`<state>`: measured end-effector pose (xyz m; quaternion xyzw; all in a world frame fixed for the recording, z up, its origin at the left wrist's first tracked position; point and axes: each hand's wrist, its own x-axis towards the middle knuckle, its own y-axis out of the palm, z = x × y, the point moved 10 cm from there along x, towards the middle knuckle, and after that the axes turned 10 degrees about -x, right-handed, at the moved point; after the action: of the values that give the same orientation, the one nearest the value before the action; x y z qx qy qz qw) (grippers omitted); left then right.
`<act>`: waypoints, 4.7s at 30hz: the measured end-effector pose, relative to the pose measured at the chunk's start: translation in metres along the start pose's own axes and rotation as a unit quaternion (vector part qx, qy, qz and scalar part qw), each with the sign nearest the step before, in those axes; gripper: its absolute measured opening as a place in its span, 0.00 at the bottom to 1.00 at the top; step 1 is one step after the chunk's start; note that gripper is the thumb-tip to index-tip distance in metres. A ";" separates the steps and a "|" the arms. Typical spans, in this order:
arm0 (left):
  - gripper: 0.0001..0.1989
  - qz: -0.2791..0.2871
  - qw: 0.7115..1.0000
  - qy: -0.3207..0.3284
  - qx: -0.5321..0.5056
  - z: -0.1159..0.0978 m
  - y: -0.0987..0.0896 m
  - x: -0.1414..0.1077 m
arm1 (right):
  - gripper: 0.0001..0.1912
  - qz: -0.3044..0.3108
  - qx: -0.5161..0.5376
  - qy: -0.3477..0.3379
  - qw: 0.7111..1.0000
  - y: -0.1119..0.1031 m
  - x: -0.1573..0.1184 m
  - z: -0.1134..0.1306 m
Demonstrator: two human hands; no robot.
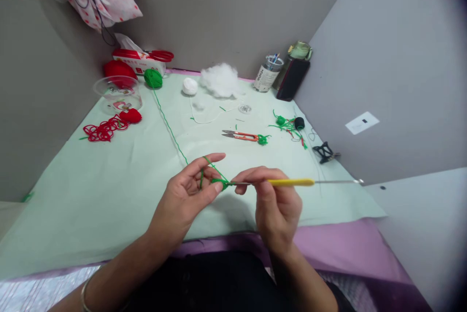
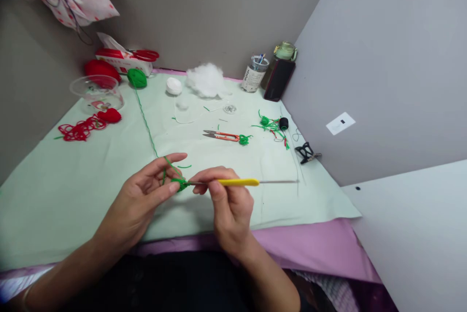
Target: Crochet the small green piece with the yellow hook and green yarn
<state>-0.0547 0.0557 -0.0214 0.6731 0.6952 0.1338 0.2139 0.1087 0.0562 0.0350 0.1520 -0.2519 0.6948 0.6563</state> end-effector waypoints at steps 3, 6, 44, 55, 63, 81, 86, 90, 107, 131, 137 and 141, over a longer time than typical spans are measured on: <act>0.18 0.006 1.000 0.000 0.008 -0.001 -0.001 0.000 | 0.12 -0.007 -0.006 0.022 1.000 -0.001 0.001 -0.005; 0.18 -0.002 1.000 0.002 0.031 0.000 -0.004 -0.001 | 0.13 0.014 -0.073 -0.051 0.996 0.004 0.000 0.009; 0.14 0.033 0.994 -0.049 -0.090 0.012 0.013 -0.001 | 0.07 -0.009 0.141 0.145 0.979 0.014 0.001 -0.038; 0.15 0.018 0.998 -0.041 -0.053 0.008 0.003 -0.001 | 0.11 0.014 0.178 0.161 0.971 0.014 0.005 -0.036; 0.19 -0.042 0.998 0.025 0.025 -0.001 -0.005 -0.005 | 0.16 0.051 -0.206 -0.143 0.967 0.018 -0.011 0.020; 0.22 -0.009 0.995 -0.051 -0.090 0.010 0.009 -0.001 | 0.16 -0.015 -0.104 -0.039 0.994 0.010 -0.003 0.001; 0.22 0.010 0.967 -0.161 -0.197 0.024 0.020 -0.003 | 0.21 -0.026 -0.194 -0.146 0.970 0.011 -0.011 0.020; 0.19 0.015 0.963 -0.163 -0.215 0.014 0.018 -0.001 | 0.11 -0.062 0.030 0.032 0.997 -0.005 0.007 -0.009; 0.17 0.013 0.998 -0.052 -0.039 -0.004 0.011 -0.004 | 0.14 -0.003 0.215 0.204 0.955 0.018 0.012 -0.040; 0.27 0.011 0.975 -0.131 -0.177 0.015 0.016 -0.009 | 0.18 -0.022 -0.139 -0.152 0.978 0.003 -0.008 0.024; 0.21 0.024 0.985 -0.083 -0.147 0.002 0.018 -0.006 | 0.10 -0.002 0.069 0.008 0.998 0.008 0.009 0.005; 0.21 0.012 0.993 -0.047 -0.109 0.002 0.014 -0.008 | 0.13 -0.005 -0.058 -0.037 0.998 0.011 0.004 0.012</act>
<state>-0.0408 0.0486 -0.0159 0.6597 0.6574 0.1796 0.3167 0.0958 0.0529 0.0454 0.1404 -0.3149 0.6694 0.6581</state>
